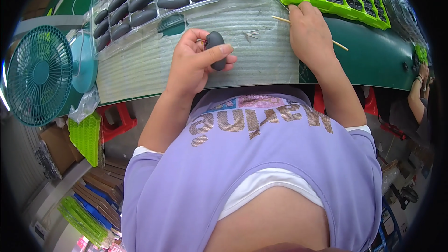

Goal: The person assembles small electronic housings by inserting batteries and circuit boards into plastic shells, then prying the components into place with a wooden stick.

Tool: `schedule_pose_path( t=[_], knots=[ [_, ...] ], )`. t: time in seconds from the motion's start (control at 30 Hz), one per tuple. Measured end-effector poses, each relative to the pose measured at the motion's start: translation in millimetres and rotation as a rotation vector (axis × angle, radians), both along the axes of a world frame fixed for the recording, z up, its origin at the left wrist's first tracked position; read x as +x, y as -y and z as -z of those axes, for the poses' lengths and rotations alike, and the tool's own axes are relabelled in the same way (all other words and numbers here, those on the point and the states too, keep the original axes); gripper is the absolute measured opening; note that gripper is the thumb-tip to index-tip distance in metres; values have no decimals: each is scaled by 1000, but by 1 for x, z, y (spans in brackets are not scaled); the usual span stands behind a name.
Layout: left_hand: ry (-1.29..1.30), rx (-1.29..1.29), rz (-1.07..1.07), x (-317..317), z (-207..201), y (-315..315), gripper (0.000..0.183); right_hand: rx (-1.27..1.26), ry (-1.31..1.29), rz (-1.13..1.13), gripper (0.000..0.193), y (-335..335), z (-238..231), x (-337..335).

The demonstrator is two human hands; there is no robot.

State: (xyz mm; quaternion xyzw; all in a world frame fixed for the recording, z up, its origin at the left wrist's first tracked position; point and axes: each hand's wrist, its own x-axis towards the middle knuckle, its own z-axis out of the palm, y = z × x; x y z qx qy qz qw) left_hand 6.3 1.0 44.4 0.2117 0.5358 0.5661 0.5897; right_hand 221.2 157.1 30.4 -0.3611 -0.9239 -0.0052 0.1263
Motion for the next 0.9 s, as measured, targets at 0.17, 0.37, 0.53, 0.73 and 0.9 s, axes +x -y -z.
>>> schedule_pose_path(
  t=[0.17, 0.37, 0.53, 0.73, 0.9],
  knots=[
    [382, -15, -74, -9, 3, -4, 30, 5, -61, -7, 16, -1, -6, 5],
    [367, 48, -298, 1, 7, -9, 23, -263, -396, 210, 31, 28, -64, 13],
    [472, 139, -327, 8, 8, -13, 17, -1353, -461, -121, 34, 58, -60, 3],
    [374, 157, -325, 16, 20, -15, 22, -1405, -300, -89, 32, 82, -30, -37],
    [282, 180, -333, 22, 22, -15, 21, -1370, -333, -75, 34, 83, -19, -41]
  ],
)
